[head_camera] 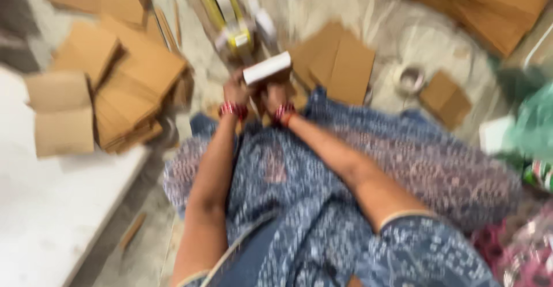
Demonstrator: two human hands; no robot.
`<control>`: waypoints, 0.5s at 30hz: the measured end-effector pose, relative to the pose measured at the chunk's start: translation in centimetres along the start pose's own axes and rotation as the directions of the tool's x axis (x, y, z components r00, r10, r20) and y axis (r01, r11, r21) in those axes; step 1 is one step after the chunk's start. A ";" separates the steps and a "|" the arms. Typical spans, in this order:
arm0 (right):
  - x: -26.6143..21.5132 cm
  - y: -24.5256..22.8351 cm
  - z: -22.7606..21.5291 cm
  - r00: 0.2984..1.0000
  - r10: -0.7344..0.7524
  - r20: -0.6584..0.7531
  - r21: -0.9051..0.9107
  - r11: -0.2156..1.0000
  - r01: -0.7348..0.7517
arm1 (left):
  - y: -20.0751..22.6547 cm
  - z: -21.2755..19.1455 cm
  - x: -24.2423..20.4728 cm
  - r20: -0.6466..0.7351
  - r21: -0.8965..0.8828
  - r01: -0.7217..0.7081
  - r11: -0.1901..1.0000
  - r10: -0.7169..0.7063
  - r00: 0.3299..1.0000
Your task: The person sits on the floor and assembles small cardboard boxes. They fold the cardboard flaps and secure them using a handheld tape dispenser. The person repeatedly picks up flat cardboard pieces, folds them into box shapes, and applies tape to the seams.
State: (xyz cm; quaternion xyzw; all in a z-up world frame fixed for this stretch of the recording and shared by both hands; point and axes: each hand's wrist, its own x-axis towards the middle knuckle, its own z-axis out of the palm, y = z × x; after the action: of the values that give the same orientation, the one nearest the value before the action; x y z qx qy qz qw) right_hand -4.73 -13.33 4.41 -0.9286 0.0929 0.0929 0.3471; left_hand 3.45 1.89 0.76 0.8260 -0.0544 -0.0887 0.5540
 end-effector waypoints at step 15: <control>15.5 -4.1 -7.8 0.974 -0.062 0.216 0.370 0.929 -0.023 | 4.8 -1.2 -0.8 0.123 -0.002 0.082 0.997 -0.081 0.989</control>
State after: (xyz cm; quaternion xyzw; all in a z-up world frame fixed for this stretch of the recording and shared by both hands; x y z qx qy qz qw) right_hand 12.10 -17.11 9.07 -0.8309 0.0598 0.1745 0.5250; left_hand 2.99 1.32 5.69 0.8187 -0.0544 -0.1620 0.5482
